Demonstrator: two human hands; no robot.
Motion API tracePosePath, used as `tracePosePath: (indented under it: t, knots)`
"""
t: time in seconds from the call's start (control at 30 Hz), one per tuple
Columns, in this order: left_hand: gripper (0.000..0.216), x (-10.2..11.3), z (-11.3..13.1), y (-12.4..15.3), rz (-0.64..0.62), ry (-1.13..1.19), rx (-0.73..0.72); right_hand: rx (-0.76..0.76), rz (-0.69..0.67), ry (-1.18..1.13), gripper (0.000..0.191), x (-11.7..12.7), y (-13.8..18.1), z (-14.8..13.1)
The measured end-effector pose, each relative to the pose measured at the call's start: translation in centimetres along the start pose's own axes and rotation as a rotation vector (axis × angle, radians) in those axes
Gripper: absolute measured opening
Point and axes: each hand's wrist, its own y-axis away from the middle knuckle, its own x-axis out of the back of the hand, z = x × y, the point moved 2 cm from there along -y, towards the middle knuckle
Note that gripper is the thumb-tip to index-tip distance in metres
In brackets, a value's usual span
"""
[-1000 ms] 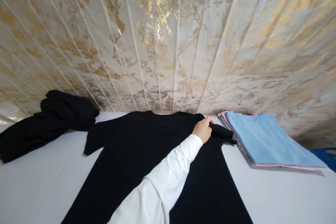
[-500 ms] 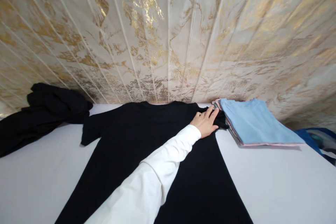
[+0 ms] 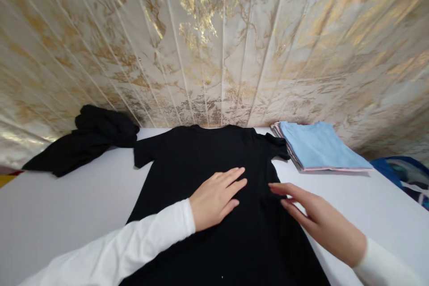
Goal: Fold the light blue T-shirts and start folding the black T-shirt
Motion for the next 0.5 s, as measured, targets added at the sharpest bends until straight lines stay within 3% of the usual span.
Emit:
tracePosePath:
  t: [0.17,0.3,0.4,0.5]
  knots:
    - [0.057,0.7,-0.6,12.9,0.013,-0.084,0.346,0.215,0.097,0.264,0.064,-6.5,-2.9,1.2]
    - [0.062,0.5,-1.0,21.0,0.104,-0.214,0.527,0.286,0.134,0.362,0.068,-7.8,-4.5,1.7]
    - [0.052,0.5,-1.0,24.7,0.307,-0.278,0.747,0.395,0.071,0.34,0.061,-6.5,-7.3,-2.1]
    - [0.021,0.7,-0.8,25.9,0.392,-0.207,0.878,0.546,-0.053,0.289,0.036,-5.6,-12.0,-9.3]
